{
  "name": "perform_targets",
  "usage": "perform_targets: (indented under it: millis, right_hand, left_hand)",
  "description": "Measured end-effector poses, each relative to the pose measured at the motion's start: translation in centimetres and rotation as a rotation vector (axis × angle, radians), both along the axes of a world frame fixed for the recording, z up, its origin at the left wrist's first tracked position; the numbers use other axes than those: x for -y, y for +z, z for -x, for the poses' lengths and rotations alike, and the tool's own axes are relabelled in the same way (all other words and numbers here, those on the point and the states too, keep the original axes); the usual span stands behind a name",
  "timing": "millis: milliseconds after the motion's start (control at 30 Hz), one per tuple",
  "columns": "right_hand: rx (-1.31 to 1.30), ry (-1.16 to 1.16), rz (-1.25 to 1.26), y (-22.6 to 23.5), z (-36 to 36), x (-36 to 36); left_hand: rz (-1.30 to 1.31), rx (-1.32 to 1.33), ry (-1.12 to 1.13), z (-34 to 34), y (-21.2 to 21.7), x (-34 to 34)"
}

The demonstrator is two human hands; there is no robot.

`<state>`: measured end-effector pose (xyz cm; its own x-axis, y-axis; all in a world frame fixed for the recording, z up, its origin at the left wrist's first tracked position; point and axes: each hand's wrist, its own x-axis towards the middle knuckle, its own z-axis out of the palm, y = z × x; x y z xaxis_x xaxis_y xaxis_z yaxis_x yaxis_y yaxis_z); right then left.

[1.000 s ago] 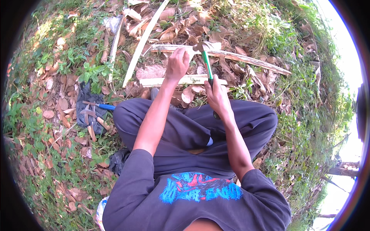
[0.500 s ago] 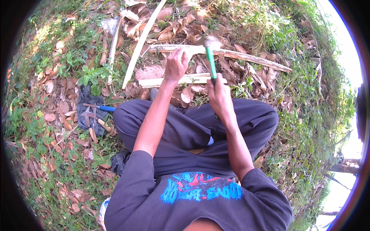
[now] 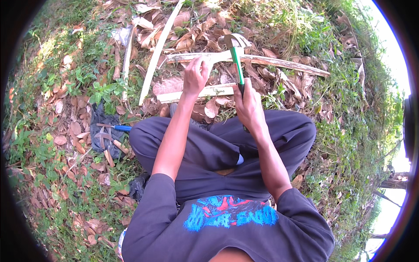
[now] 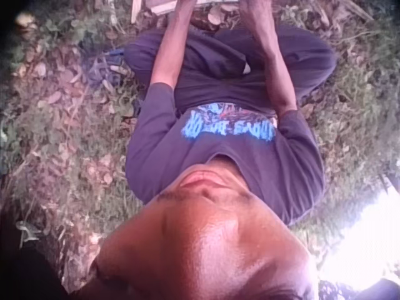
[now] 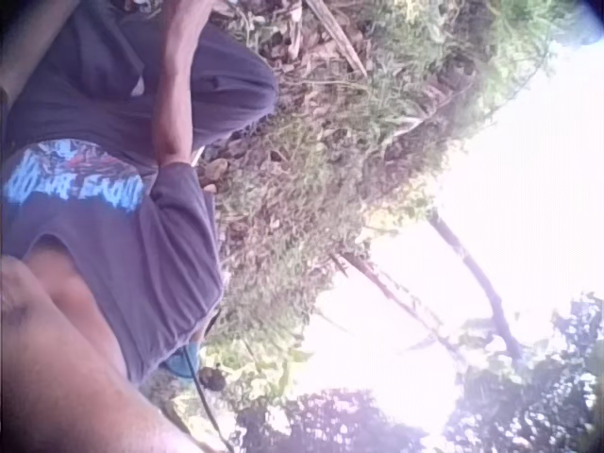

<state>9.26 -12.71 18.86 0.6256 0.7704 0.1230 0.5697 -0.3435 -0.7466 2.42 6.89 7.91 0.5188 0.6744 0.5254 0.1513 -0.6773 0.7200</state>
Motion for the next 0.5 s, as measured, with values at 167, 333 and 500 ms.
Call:
perform_targets:
  millis: [167,333,500]
  right_hand:
    - [0.066,0.039,-0.007,-1.5,0.7,0.9]
    - [-0.01,0.075,0.022,-1.6,0.4,0.3]
    - [0.083,0.001,-0.02,-1.9,0.0,0.8]
  left_hand:
    - [0.015,0.023,-0.01,0.4,0.3,0.4]
    - [0.016,-0.025,0.001,0.3,-0.1,0.0]
    - [0.026,-0.019,0.029,0.3,-0.4,-0.1]
